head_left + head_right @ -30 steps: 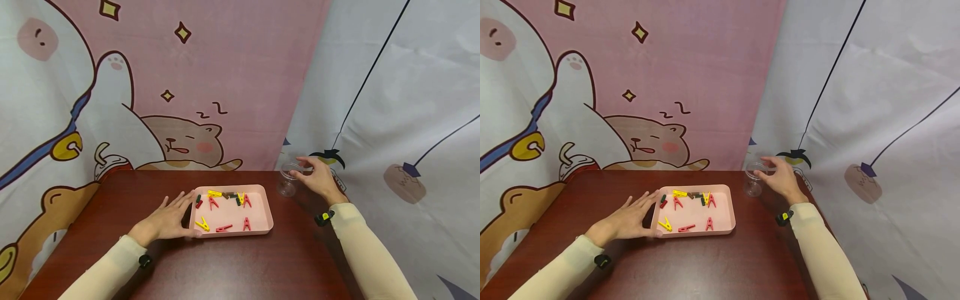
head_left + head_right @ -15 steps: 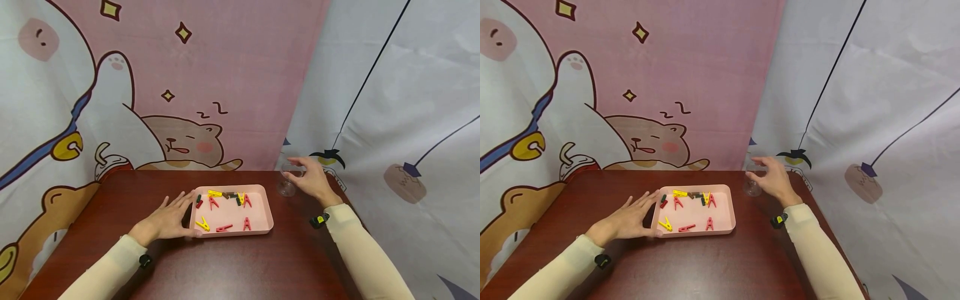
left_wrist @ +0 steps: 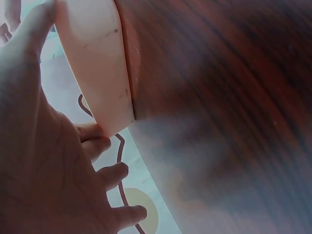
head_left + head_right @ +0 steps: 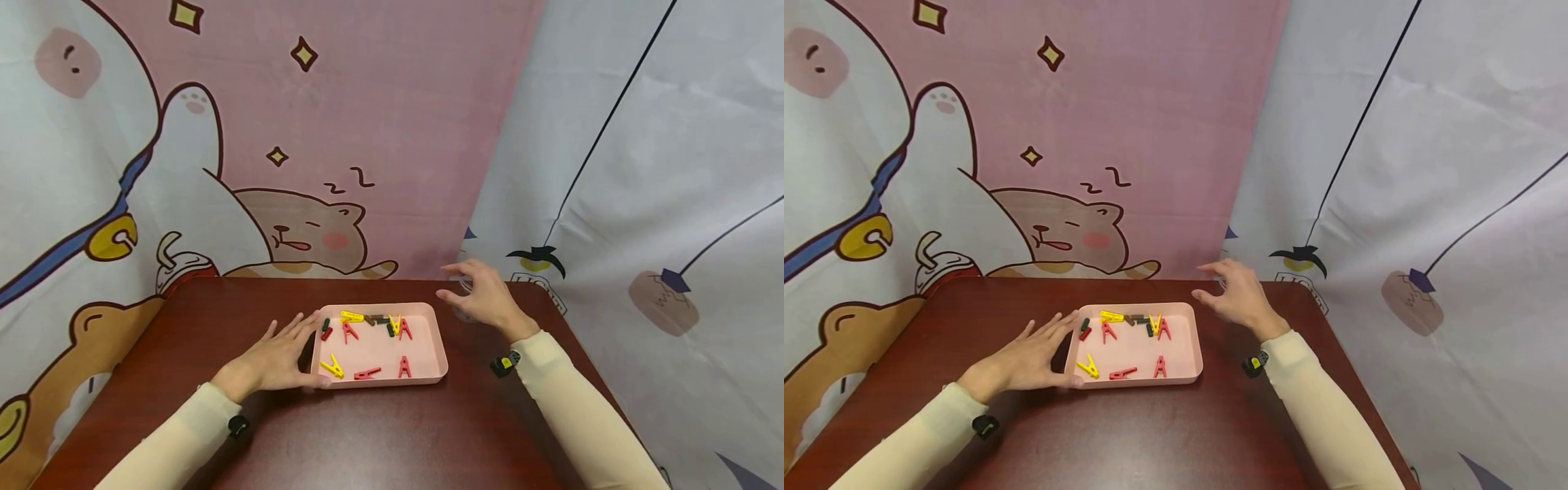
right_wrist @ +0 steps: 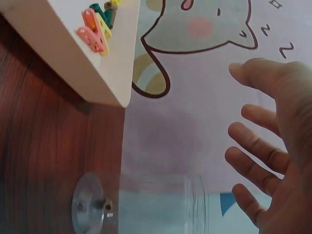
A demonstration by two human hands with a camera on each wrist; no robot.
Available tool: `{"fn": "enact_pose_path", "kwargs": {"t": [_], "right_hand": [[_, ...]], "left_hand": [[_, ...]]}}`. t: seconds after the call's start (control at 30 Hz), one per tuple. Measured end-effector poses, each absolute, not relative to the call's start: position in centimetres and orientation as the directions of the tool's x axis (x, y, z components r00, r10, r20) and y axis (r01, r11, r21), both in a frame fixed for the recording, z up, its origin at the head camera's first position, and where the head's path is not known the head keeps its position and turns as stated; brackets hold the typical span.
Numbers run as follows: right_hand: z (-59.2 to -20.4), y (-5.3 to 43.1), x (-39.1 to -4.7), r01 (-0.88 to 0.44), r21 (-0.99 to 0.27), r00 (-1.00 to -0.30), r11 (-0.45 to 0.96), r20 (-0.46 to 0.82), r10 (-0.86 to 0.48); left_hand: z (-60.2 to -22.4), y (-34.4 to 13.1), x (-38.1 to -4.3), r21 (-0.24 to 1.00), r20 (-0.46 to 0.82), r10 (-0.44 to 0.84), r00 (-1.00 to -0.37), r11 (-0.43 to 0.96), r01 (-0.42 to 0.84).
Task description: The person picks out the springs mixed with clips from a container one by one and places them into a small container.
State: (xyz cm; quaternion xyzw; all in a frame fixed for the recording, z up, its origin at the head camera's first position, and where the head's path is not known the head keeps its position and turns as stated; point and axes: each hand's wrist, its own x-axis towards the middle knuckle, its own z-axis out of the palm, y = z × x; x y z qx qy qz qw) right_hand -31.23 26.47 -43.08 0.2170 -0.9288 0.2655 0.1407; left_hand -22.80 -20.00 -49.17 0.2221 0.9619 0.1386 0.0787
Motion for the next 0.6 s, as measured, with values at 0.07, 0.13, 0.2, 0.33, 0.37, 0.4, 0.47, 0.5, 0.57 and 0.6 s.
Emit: {"fn": "enact_pose_path", "kwargs": {"t": [0.07, 0.13, 0.2, 0.33, 0.37, 0.4, 0.47, 0.5, 0.57, 0.6], "right_hand": [[-43.0, 25.8, -31.2, -0.487, -0.416, -0.862, 0.768, 0.368, -0.348], [-43.0, 25.3, -31.2, -0.496, -0.392, -0.857, 0.775, 0.363, -0.365], [-43.1, 24.7, -31.1, -0.501, -0.376, -0.855, 0.779, 0.356, -0.378], [-43.2, 23.7, -31.2, -0.526, -0.361, -0.843, 0.770, 0.340, -0.417], [-43.2, 23.4, -31.3, -0.533, -0.362, -0.841, 0.765, 0.330, -0.429], [-43.3, 23.1, -31.4, -0.542, -0.356, -0.836, 0.761, 0.321, -0.445], [-43.4, 22.6, -31.5, -0.553, -0.346, -0.831, 0.758, 0.296, -0.471], [-43.5, 22.3, -31.6, -0.557, -0.339, -0.829, 0.758, 0.281, -0.483], [-43.6, 21.8, -31.7, -0.567, -0.322, -0.823, 0.758, 0.257, -0.506], [-43.6, 21.6, -31.8, -0.572, -0.312, -0.820, 0.759, 0.244, -0.518]], "left_hand": [[-49.2, -20.0, -22.9, 0.298, -0.093, 0.448, -0.889, 0.864, 0.405], [-49.2, -20.0, -22.9, 0.296, -0.095, 0.448, -0.889, 0.865, 0.405], [-49.3, -20.0, -22.9, 0.294, -0.098, 0.448, -0.889, 0.866, 0.404], [-49.4, -20.0, -22.9, 0.293, -0.096, 0.448, -0.889, 0.866, 0.404], [-49.4, -20.0, -22.9, 0.293, -0.096, 0.448, -0.889, 0.866, 0.405], [-49.4, -20.0, -22.9, 0.293, -0.096, 0.449, -0.889, 0.866, 0.406], [-49.4, -20.0, -22.9, 0.294, -0.095, 0.450, -0.888, 0.865, 0.407], [-49.4, -20.0, -22.9, 0.294, -0.094, 0.451, -0.888, 0.865, 0.408], [-49.3, -20.0, -22.9, 0.295, -0.092, 0.452, -0.887, 0.863, 0.409], [-49.3, -20.0, -22.9, 0.297, -0.091, 0.453, -0.887, 0.863, 0.410]]}}
